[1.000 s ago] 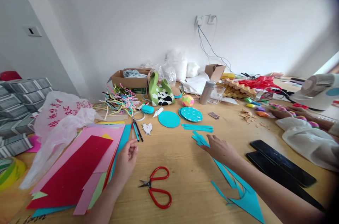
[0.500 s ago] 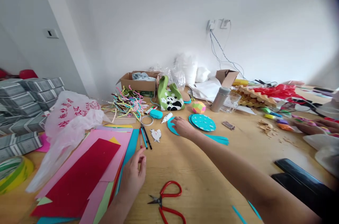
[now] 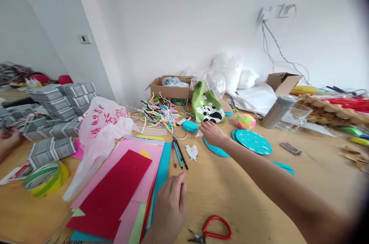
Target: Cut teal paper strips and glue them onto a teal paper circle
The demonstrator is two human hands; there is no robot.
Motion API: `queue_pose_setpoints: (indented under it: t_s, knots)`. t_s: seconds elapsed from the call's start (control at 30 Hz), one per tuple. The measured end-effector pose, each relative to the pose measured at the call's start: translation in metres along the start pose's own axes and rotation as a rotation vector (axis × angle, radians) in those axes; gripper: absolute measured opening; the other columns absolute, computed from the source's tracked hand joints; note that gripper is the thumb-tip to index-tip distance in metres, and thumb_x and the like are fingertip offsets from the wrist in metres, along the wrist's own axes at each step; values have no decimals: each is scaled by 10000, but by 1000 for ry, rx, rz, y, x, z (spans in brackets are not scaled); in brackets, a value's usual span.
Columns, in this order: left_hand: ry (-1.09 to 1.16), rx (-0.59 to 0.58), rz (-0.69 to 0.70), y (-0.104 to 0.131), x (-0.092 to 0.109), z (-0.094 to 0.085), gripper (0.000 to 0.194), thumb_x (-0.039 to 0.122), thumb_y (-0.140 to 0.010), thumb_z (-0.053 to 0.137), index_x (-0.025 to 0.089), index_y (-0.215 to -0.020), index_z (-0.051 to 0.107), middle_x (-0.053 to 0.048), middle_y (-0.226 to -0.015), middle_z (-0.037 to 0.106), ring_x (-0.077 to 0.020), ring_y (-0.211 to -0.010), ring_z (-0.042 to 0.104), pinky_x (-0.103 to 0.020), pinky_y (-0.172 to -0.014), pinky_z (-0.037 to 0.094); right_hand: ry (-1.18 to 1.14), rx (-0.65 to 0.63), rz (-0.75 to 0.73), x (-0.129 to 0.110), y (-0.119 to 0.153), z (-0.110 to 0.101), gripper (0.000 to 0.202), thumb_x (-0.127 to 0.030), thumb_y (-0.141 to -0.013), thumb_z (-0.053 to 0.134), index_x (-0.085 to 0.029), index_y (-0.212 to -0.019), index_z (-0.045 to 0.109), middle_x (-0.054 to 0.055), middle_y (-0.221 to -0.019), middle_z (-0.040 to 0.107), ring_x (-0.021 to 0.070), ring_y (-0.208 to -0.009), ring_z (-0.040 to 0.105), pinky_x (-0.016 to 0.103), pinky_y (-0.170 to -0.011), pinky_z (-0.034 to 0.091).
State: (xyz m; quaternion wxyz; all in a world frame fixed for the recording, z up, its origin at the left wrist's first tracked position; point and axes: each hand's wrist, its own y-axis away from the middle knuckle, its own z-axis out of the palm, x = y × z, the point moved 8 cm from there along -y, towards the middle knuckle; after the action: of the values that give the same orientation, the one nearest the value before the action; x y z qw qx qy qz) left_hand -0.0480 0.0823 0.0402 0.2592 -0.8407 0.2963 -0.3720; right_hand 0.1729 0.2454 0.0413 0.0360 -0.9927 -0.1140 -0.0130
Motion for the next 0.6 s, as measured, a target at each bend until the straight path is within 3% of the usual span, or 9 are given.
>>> queue_pose_setpoints:
  t_s: [0.07, 0.13, 0.2, 0.3, 0.47, 0.6]
  knots:
    - [-3, 0, 21, 0, 4, 0, 261, 135, -917, 406, 185, -1125, 555, -62, -853, 684, -172, -773, 665, -276, -669, 539, -85, -8, 27, -15, 7, -2, 293, -149, -809, 543, -84, -1094, 559, 193, -1128, 594, 302, -1114, 503, 387, -942, 370]
    - [-13, -6, 35, 0, 6, 1, 248, 124, -911, 408, 181, -1101, 556, -55, -828, 681, -175, -752, 662, -279, -650, 533, -203, -56, 52, -36, 13, 2, 278, -251, -881, 470, -112, -1111, 541, 132, -1005, 648, 243, -938, 594, 315, -790, 446]
    - [-37, -20, 24, 0, 5, 3, 243, 114, -901, 409, 177, -1080, 560, -54, -820, 681, -182, -741, 659, -290, -641, 531, -329, -139, 43, -62, 16, 11, 255, -304, -927, 397, -166, -1063, 562, 48, -886, 676, 172, -764, 626, 244, -652, 457]
    - [-105, -54, -30, 0, 0, 7, 222, 104, -880, 411, 182, -990, 587, -59, -813, 678, -202, -742, 657, -315, -639, 532, -432, -231, 65, -91, 16, 21, 236, -306, -914, 411, -170, -940, 602, 23, -793, 674, 138, -623, 614, 226, -560, 442]
    - [-174, -113, -113, 0, -12, 10, 220, 91, -858, 415, 189, -902, 607, -68, -827, 666, -224, -767, 651, -348, -653, 538, -445, -199, 131, -104, 18, 7, 264, -357, -872, 469, -154, -971, 606, 121, -1061, 643, 199, -845, 639, 265, -672, 461]
    - [-166, -104, -177, -1, -26, 8, 215, 110, -861, 427, 181, -945, 612, -82, -862, 668, -227, -806, 655, -353, -684, 546, -415, -202, 128, -103, 52, -6, 334, -413, -884, 431, -168, -1037, 600, 128, -948, 684, 261, -878, 651, 316, -698, 467]
